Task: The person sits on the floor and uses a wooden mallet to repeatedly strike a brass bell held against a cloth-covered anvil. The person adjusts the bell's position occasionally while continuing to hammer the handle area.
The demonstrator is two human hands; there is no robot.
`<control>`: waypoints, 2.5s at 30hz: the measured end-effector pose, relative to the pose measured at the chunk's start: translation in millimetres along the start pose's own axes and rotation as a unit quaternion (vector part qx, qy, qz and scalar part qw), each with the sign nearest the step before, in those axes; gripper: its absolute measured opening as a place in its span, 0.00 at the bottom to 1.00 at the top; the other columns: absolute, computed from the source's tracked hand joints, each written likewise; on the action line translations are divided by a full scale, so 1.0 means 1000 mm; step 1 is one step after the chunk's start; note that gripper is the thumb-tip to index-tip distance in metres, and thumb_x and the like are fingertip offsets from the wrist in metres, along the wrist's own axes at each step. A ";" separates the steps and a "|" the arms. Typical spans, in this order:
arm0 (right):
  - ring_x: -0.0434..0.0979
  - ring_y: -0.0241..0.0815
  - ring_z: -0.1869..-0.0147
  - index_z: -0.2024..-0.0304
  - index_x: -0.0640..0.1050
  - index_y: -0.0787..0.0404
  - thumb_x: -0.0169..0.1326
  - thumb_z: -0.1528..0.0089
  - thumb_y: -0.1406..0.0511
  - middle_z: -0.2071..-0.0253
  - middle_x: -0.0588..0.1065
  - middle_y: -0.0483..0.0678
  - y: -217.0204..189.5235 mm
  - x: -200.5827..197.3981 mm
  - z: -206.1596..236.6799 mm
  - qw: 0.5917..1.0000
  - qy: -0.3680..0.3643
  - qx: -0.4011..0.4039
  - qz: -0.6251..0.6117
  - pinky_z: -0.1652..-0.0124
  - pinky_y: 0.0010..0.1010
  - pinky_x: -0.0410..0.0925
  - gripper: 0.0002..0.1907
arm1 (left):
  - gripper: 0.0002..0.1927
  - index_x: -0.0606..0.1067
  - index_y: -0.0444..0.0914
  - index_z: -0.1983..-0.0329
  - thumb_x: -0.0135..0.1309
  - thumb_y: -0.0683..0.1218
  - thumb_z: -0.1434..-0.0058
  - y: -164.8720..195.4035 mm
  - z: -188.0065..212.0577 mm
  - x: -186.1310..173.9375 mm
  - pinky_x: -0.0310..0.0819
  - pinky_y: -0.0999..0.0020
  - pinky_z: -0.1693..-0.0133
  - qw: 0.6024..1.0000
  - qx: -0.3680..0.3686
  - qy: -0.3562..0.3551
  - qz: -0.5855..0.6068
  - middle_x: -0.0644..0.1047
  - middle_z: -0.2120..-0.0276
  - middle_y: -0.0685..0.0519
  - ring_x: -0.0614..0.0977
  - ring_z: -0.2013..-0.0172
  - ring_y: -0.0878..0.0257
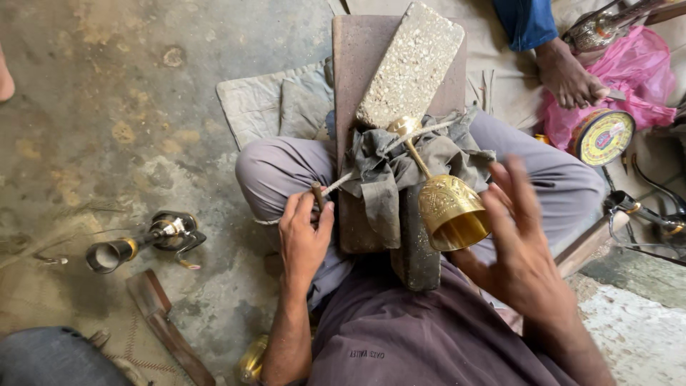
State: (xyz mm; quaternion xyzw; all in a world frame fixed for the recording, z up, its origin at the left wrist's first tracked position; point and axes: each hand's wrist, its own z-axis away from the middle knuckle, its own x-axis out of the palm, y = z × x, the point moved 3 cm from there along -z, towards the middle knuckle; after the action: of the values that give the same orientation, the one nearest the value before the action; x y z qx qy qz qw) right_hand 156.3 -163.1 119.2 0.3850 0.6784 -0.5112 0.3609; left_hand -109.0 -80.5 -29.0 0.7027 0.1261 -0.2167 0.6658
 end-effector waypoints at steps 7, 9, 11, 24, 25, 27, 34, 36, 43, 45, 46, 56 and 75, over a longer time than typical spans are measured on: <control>0.73 0.49 0.37 0.34 0.61 0.62 0.74 0.48 0.60 0.40 0.67 0.55 0.007 0.022 -0.008 0.987 0.147 0.058 -0.018 0.39 0.37 0.71 0.47 | 0.15 0.76 0.34 0.48 0.58 0.43 0.36 0.014 0.008 -0.010 0.79 0.60 0.63 1.000 -0.011 -0.026 -0.007 0.79 0.54 0.45 0.84 0.63 0.51; 0.70 0.48 0.39 0.36 0.60 0.64 0.74 0.50 0.56 0.44 0.65 0.55 0.005 0.035 -0.004 0.978 0.201 0.050 -0.031 0.41 0.36 0.69 0.49 | 0.15 0.77 0.34 0.48 0.59 0.44 0.36 0.020 0.007 -0.014 0.79 0.59 0.60 0.998 0.024 -0.027 -0.043 0.80 0.53 0.46 0.84 0.60 0.48; 0.67 0.47 0.45 0.39 0.61 0.63 0.74 0.55 0.52 0.48 0.64 0.54 -0.003 0.050 0.001 0.972 0.230 0.033 -0.021 0.45 0.35 0.67 0.51 | 0.14 0.76 0.34 0.48 0.59 0.43 0.35 0.026 0.003 -0.020 0.79 0.60 0.61 0.998 0.014 0.007 -0.058 0.79 0.49 0.45 0.84 0.62 0.51; 0.77 0.52 0.47 0.35 0.66 0.67 0.48 0.30 0.59 0.46 0.74 0.62 0.094 0.086 0.052 0.900 -0.003 0.409 -0.149 0.49 0.41 0.72 0.25 | 0.18 0.72 0.33 0.43 0.61 0.44 0.31 0.065 -0.081 0.003 0.89 0.71 0.59 0.991 0.068 -0.005 0.113 0.83 0.55 0.46 0.88 0.56 0.61; 0.77 0.55 0.50 0.36 0.66 0.69 0.52 0.34 0.60 0.45 0.73 0.63 0.104 0.101 0.058 0.886 -0.093 0.448 -0.074 0.55 0.43 0.72 0.28 | 0.18 0.73 0.34 0.43 0.61 0.44 0.32 0.066 -0.089 0.011 0.89 0.71 0.58 0.989 0.086 -0.019 0.115 0.84 0.56 0.46 0.88 0.56 0.62; 0.75 0.65 0.47 0.35 0.67 0.71 0.55 0.38 0.62 0.49 0.73 0.67 0.102 0.125 0.066 0.924 -0.177 0.336 0.035 0.49 0.51 0.69 0.32 | 0.18 0.74 0.36 0.44 0.63 0.45 0.33 0.067 -0.102 0.033 0.89 0.71 0.57 0.984 0.123 -0.047 0.122 0.85 0.59 0.48 0.89 0.57 0.62; 0.80 0.60 0.49 0.47 0.79 0.61 0.55 0.40 0.51 0.52 0.79 0.60 0.128 0.120 0.082 0.828 -0.298 0.475 0.024 0.49 0.48 0.71 0.26 | 0.16 0.73 0.38 0.47 0.63 0.47 0.32 0.061 -0.117 0.083 0.86 0.74 0.63 0.970 0.108 -0.119 0.182 0.85 0.64 0.53 0.89 0.64 0.66; 0.83 0.55 0.51 0.43 0.78 0.62 0.51 0.39 0.52 0.53 0.82 0.59 0.140 0.069 0.084 0.808 -0.279 0.514 -0.070 0.50 0.44 0.72 0.28 | 0.14 0.72 0.38 0.49 0.63 0.48 0.31 0.058 -0.115 0.085 0.86 0.75 0.64 0.966 0.100 -0.121 0.206 0.83 0.67 0.55 0.88 0.66 0.68; 0.79 0.53 0.60 0.43 0.75 0.67 0.55 0.40 0.62 0.61 0.78 0.61 0.119 -0.043 0.039 0.850 -0.233 0.464 0.084 0.59 0.41 0.72 0.24 | 0.16 0.72 0.35 0.46 0.62 0.45 0.31 0.058 -0.107 0.082 0.83 0.73 0.67 0.966 0.166 -0.089 0.177 0.81 0.66 0.52 0.85 0.67 0.68; 0.79 0.53 0.60 0.44 0.74 0.68 0.55 0.40 0.64 0.61 0.78 0.61 0.106 -0.051 -0.002 0.929 -0.117 0.337 0.101 0.59 0.40 0.72 0.23 | 0.15 0.72 0.36 0.48 0.63 0.45 0.31 0.058 -0.108 0.082 0.84 0.73 0.66 0.964 0.172 -0.094 0.181 0.80 0.66 0.53 0.86 0.65 0.68; 0.79 0.53 0.60 0.44 0.74 0.69 0.55 0.40 0.65 0.61 0.77 0.61 0.101 -0.055 -0.023 0.956 -0.063 0.264 0.111 0.59 0.40 0.72 0.23 | 0.14 0.71 0.37 0.49 0.63 0.45 0.30 0.057 -0.108 0.082 0.84 0.73 0.66 0.963 0.163 -0.096 0.189 0.80 0.66 0.53 0.86 0.65 0.68; 0.78 0.53 0.60 0.45 0.73 0.75 0.56 0.40 0.79 0.60 0.75 0.63 0.087 -0.062 -0.126 0.976 -0.088 -0.004 0.197 0.61 0.37 0.72 0.20 | 0.13 0.72 0.37 0.49 0.62 0.46 0.30 0.056 -0.106 0.081 0.82 0.72 0.69 0.968 0.142 -0.107 0.176 0.82 0.64 0.52 0.87 0.67 0.65; 0.80 0.48 0.60 0.43 0.72 0.70 0.52 0.43 0.81 0.59 0.77 0.59 0.115 -0.049 -0.112 0.962 -0.177 0.057 0.200 0.62 0.33 0.73 0.24 | 0.13 0.71 0.37 0.50 0.61 0.47 0.28 0.053 -0.100 0.083 0.80 0.75 0.73 0.966 0.115 -0.111 0.205 0.81 0.68 0.53 0.86 0.69 0.67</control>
State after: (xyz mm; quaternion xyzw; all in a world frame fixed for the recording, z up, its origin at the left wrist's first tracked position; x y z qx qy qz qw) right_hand 269.4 -40.9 139.3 0.4356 0.4827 -0.5264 0.5478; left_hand 2.1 5.2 -20.2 0.7567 -0.1213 -0.1655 0.6207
